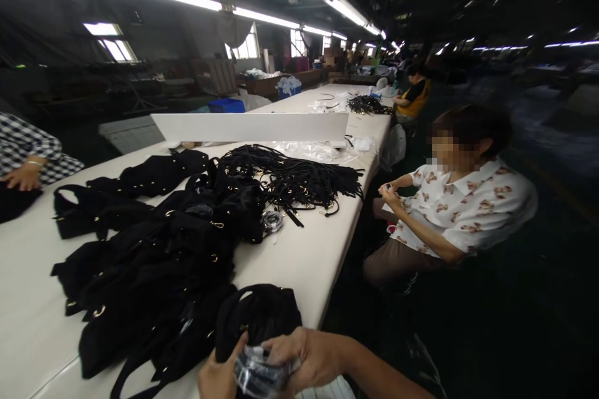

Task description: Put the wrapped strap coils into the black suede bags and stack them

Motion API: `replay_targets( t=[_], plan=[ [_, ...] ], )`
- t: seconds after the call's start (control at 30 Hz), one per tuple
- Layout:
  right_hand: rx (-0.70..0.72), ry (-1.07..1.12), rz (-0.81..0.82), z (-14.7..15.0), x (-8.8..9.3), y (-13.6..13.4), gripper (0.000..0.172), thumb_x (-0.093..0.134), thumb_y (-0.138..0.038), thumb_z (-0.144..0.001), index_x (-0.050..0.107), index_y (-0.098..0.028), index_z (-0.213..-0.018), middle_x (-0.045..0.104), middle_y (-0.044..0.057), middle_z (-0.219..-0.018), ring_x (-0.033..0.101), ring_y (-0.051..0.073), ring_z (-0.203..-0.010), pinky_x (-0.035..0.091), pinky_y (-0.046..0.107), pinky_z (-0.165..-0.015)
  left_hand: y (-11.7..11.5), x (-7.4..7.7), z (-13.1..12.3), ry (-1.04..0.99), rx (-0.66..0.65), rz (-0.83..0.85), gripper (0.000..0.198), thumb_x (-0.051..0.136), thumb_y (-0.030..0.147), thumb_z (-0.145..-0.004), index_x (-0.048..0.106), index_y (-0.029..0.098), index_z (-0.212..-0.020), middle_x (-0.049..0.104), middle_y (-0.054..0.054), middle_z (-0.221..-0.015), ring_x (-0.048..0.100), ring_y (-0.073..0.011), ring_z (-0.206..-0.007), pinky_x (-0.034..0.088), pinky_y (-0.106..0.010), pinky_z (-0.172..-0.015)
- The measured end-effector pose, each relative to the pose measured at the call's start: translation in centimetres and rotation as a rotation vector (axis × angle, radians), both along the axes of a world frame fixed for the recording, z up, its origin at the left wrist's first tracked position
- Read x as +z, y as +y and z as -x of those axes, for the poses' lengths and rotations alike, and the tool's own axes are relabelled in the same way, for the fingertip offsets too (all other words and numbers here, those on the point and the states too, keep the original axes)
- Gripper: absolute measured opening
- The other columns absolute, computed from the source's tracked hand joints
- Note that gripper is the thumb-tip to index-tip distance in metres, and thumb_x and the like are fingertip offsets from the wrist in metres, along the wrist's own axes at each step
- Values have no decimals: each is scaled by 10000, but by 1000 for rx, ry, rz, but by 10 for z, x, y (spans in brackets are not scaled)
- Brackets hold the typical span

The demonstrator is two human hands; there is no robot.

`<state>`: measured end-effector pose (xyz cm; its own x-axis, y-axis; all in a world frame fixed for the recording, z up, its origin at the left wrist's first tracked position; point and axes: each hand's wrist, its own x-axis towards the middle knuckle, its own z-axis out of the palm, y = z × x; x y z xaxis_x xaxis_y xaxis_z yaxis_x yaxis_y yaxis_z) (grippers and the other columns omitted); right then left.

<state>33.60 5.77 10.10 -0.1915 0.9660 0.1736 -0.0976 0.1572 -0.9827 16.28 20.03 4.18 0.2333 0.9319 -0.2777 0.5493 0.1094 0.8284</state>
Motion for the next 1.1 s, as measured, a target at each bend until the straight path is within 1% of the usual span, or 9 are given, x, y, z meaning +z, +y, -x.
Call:
replay_targets(
  t=[0.07,0.13,0.23,0.33,0.5,0.7,0.9,0.97,1.1],
  plan=[
    [-131,-282,-106,20,-26,8,394,612,-544,-884,728,-174,-954,675,45,-876,612,190,-956,264,422,-1151,-3,1,-2,-123,3,-7,358,700,507,-491,691,169,-607,723,-88,-598,688,-339,-690,563,-403,-612],
    [-275,-496,-135,34,-55,15,344,526,-454,-960,730,-181,-1005,680,48,-864,619,185,-927,223,451,-1174,-10,1,1,-178,12,-9,352,683,475,-500,687,145,-624,724,-92,-606,666,-311,-656,546,-381,-596],
    [-382,-558,-81,44,-88,17,308,518,-400,-976,731,-178,-967,682,54,-864,622,181,-898,392,384,-1062,-21,-3,11,-183,-24,8,401,715,443,-565,727,114,-794,762,-87,-736,687,-311,-760,560,-381,-676],
    [-333,-529,-19,47,-105,15,252,588,-375,-940,718,-163,-899,680,51,-855,623,188,-899,482,314,-905,-28,-7,22,-183,-47,-25,429,733,432,-613,738,116,-903,775,-80,-826,702,-309,-842,570,-389,-759],
    [-326,-701,84,53,-112,24,117,629,-220,-887,700,-132,-857,701,76,-873,646,207,-894,490,292,-833,-29,-14,29,-233,-21,-135,412,709,457,-700,730,123,-939,775,-73,-875,703,-271,-843,571,-348,-770],
    [-345,-1012,304,57,-111,36,192,558,-82,-803,724,-118,-892,750,147,-939,695,270,-892,493,319,-789,-28,-26,31,18,-266,-622,253,554,354,-876,701,159,-810,702,-58,-737,651,-203,-702,526,-315,-695],
    [-321,-1034,309,58,-116,56,114,606,-86,-752,714,-100,-787,745,168,-929,676,293,-879,502,358,-799,-34,-18,29,-2,-471,-768,208,531,148,-838,702,178,-952,747,-70,-859,668,-207,-801,553,-324,-774],
    [-314,-1019,317,55,-121,69,60,652,-91,-714,675,-110,-662,738,145,-826,666,282,-815,509,361,-777,-37,-15,26,-14,-602,-874,267,488,77,-827,703,175,-950,766,-83,-940,680,-214,-843,565,-343,-813],
    [-323,-929,305,43,-125,85,284,714,-145,-661,534,-173,-443,531,-6,-430,596,200,-574,516,323,-652,-41,-12,19,-8,-681,-954,309,459,20,-810,699,170,-934,771,-87,-974,684,-216,-853,577,-359,-821]
  ],
)
